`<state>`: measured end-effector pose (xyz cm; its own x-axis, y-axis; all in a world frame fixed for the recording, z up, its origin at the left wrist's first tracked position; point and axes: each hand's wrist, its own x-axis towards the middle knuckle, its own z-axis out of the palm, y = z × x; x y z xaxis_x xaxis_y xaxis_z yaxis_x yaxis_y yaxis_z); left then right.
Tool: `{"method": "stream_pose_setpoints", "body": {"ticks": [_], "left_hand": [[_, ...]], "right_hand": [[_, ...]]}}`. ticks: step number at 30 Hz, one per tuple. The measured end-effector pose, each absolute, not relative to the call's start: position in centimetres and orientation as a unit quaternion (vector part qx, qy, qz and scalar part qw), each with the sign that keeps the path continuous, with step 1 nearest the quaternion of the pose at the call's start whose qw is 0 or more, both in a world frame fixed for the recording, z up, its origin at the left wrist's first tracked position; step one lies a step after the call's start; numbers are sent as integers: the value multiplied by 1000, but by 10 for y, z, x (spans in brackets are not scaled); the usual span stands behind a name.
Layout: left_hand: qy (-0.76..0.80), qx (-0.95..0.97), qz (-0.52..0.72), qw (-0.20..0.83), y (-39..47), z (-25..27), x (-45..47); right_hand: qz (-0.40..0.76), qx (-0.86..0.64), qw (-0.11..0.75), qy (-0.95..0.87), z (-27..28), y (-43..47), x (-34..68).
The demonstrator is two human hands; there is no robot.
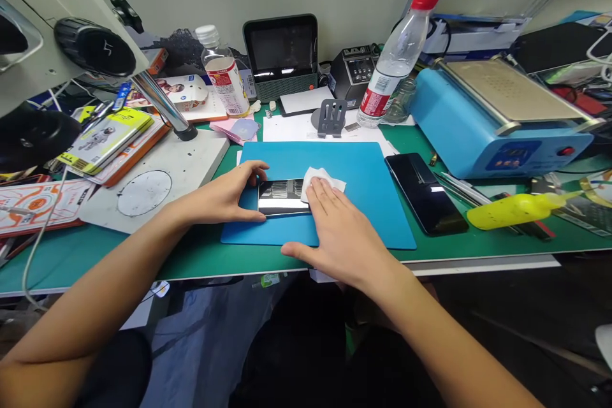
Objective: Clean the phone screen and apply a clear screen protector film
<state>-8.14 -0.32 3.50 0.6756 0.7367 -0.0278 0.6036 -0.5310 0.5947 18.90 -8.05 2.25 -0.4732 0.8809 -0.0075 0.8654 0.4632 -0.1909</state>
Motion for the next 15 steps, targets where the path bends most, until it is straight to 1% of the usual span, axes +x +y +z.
{"method": "stream_pose_setpoints", "body": {"ticks": [2,6,10,15], "left_hand": [[383,875,117,272,-4,35,-81],[369,899,125,197,-6,34,-83],[360,904,104,207,-6,34,-83],[365,903,91,206,-7,35,-83]], "right_hand": [[89,-508,54,-855,22,-76,174],[106,-466,81,-875,20,-68,134],[102,-432,117,-888,17,-68,108],[85,-405,117,-903,16,-91,123]]}}
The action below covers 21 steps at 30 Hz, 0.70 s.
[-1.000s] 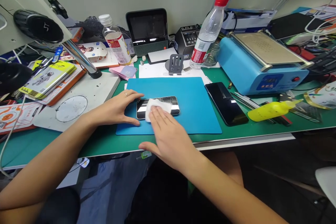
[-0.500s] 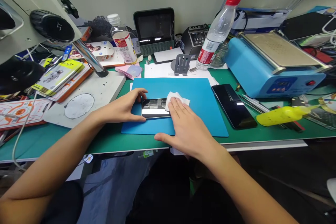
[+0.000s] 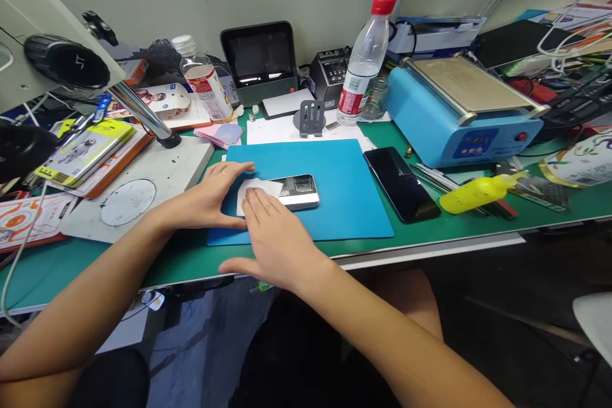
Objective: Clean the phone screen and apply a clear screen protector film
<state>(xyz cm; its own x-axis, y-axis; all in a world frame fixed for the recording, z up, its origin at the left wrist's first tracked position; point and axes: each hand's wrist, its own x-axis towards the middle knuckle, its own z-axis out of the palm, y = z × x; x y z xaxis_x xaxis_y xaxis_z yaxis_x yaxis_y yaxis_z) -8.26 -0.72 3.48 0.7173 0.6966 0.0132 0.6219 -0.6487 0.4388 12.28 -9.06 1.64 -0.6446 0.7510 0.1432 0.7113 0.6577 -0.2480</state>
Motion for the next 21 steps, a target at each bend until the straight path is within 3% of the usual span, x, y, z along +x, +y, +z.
{"method": "stream_pose_setpoints", "body": {"ticks": [11,21], "left_hand": [[338,913,94,210,-3,35,-84],[354,903,102,220,-5,33,-84]], "right_hand": [[54,-504,70,-859,17,-98,204],[74,-531,94,-839,18,-71,151]]}}
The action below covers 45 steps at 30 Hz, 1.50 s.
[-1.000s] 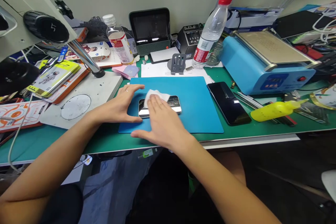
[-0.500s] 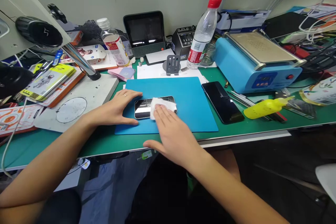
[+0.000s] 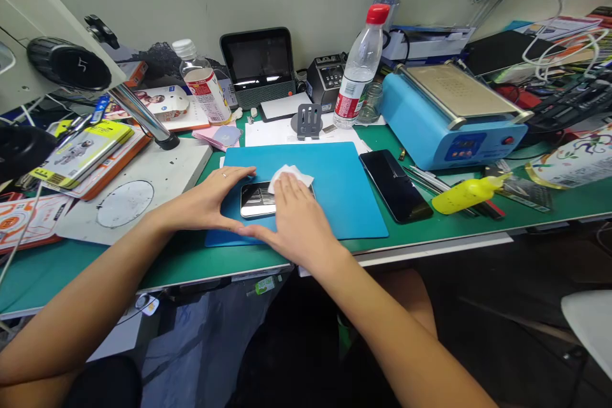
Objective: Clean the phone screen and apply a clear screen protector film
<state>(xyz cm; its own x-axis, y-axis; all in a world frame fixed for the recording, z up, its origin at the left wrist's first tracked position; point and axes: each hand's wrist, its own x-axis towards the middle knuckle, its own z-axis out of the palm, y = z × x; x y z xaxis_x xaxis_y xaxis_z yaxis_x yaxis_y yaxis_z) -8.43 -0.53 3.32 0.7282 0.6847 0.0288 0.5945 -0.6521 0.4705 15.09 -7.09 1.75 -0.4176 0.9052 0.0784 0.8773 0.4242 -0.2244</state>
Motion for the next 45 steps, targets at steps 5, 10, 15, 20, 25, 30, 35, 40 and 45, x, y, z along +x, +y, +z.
{"method": "stream_pose_setpoints", "body": {"ticks": [5,10,15,20,25,30,35,40,45], "left_hand": [[353,901,95,235,-5,40,-93],[329,905,83,256,-5,37,-90],[330,911,80,236,-4,33,-88],[338,915,71,210,-3,35,-87],[333,917,84,203,-1,35,-87],[330,916,94,207,-1,35,-87],[329,914,97,216,-4,36,-86],[334,916,80,208,-8,38,-82],[361,914,75,169,-14,39,-76]], "right_hand": [[117,-456,117,-874,16,-66,130],[113,-401,157,-895,15,-69,126],[82,-397,149,-902,14,-84,125],[61,-438,156,-883,12,-100,162],[49,-491,119,-862,13,-115,206],[50,-511,121,-850,11,-127,218],[59,-517,138,-843,9,-132,218],[96,-530,202,-818,16,-135,228],[113,-567,283,-766,23,-133,238]]}}
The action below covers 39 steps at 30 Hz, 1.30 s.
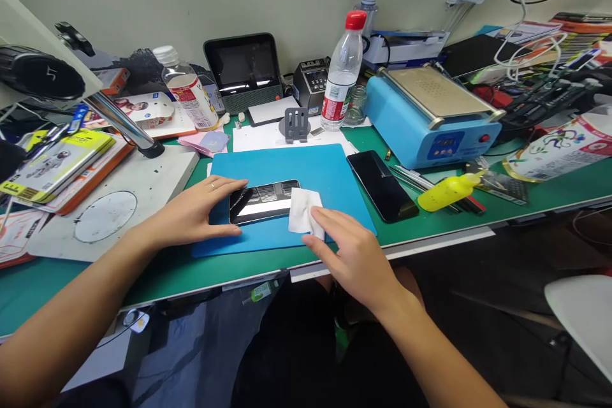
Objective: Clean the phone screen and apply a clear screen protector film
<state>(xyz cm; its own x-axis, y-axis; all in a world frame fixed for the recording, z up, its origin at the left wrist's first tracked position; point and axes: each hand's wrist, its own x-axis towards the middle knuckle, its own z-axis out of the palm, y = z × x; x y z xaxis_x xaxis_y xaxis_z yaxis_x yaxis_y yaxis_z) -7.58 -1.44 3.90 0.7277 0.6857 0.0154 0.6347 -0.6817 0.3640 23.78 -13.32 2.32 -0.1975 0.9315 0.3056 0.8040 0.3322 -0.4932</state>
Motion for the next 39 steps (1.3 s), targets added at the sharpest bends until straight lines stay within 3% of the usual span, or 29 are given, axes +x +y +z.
{"method": "stream_pose_setpoints", "body": {"ticks": [8,15,18,23,27,35,39], "left_hand": [[373,911,86,156,-15,38,-73],[381,905,107,152,-16,36,-69],[373,912,101,137,-16,37,-73],[387,913,73,104,-17,41,-77],[386,912,81,110,-18,41,-74],[372,899,148,175,-17,39,-74],[389,819,269,325,-14,37,-72]], "right_hand": [[55,-593,248,-764,18,-104,235],[-37,-620,269,-736,37,-76,264],[-6,-610,181,-772,40,-63,269],[35,-571,206,-794,43,-55,232],[134,-458,136,-868,36,-41,197],[128,-357,123,-917,33,-14,187],[139,-359,175,-906,41,-3,191]]}}
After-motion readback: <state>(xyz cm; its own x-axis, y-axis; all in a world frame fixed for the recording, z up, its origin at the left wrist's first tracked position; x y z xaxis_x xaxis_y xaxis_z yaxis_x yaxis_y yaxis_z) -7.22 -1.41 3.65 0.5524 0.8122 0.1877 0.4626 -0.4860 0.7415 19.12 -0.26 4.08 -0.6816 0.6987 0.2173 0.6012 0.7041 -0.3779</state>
